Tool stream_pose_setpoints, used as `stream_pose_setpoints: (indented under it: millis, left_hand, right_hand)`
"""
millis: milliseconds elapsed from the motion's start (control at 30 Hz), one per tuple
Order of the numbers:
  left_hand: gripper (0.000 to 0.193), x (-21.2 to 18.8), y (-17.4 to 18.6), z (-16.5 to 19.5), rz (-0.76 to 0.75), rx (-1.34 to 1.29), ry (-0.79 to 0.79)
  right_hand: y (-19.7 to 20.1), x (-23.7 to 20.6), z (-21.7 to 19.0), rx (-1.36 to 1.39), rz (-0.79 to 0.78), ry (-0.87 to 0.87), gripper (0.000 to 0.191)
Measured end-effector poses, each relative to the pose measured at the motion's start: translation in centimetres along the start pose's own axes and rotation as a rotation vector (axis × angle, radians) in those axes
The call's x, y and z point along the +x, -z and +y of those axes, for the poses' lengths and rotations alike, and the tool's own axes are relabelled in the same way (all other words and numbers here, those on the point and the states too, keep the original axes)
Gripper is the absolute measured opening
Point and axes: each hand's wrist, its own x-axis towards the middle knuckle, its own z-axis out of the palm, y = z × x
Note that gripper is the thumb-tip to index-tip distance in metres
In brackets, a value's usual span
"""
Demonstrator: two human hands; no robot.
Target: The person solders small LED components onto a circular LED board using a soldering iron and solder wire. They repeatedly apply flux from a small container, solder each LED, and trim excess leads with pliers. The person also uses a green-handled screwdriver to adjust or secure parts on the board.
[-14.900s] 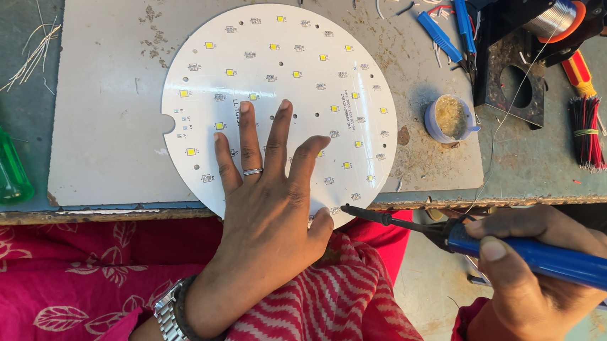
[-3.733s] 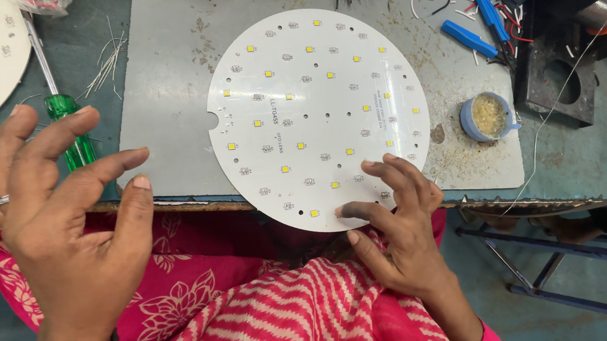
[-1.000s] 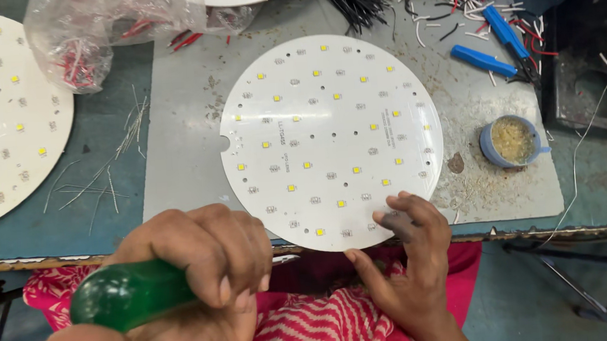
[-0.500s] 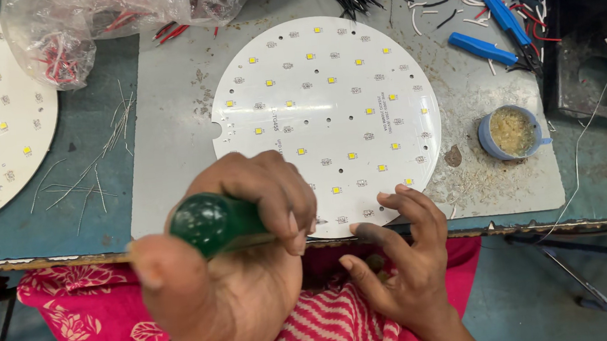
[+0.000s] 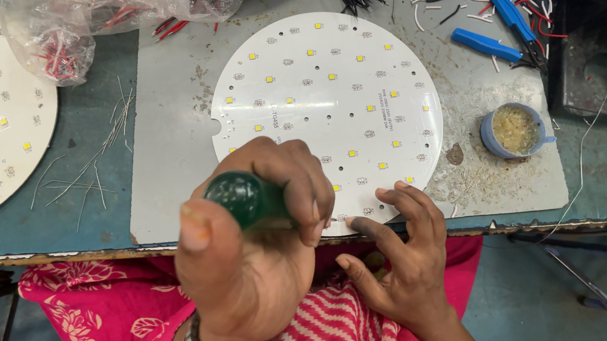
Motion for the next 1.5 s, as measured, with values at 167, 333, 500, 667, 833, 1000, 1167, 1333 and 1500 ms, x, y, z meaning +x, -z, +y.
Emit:
stream_pose_setpoints:
  millis: [167, 333, 500, 667, 833, 1000, 1167, 1333, 1500]
  left_hand:
    - [0.077, 0.5, -0.3, 0.2, -0.017, -0.018, 0.007]
    - [0.081, 0.6, -0.1, 2.3, -0.103, 0.013, 0.108]
    - [0.085, 1.1, 0.4, 3.7, -0.165, 0.130, 0.174]
    - [0.083, 1.7, 0.0, 3.9, -0.221, 0.114, 0.220]
    - [0.081, 2.5, -0.3, 3.9, -0.286, 0.112, 0.231]
    - [0.082, 3.1, -0.5, 3.4, -0.308, 0.141, 0.206]
    - [0.083, 3.3, -0.8, 3.4, -0.308, 0.155, 0.216]
    - [0.084, 3.0, -1.1, 3.4, -0.282, 0.163, 0.222]
    - [0.085, 2.9, -1.2, 3.2, -0.267, 0.171, 0.231]
  right_hand:
    - [-0.1, -0.1, 0.0, -0.011, -0.002, -0.005, 0.044]
    - [-0.2, -0.1, 0.0, -0.021, -0.004, -0.011, 0.044]
    - [-0.2, -0.2, -0.1, -0.021, -0.011, -0.020, 0.044]
    - [-0.2, 0.0, -0.2, -0.021, -0.007, -0.017, 0.044]
    - [-0.1, 0.0, -0.4, -0.017, -0.018, -0.024, 0.044]
    - [-0.1, 0.0, -0.4, -0.023, -0.009, -0.011, 0.046]
    - [-0.2, 0.0, -0.3, -0.024, -0.002, -0.003, 0.047]
    - [-0.3, 0.0, -0.4, -0.043, -0.013, -0.002, 0.050]
    - [-0.4, -0.2, -0.5, -0.063, -0.019, -0.014, 0.051]
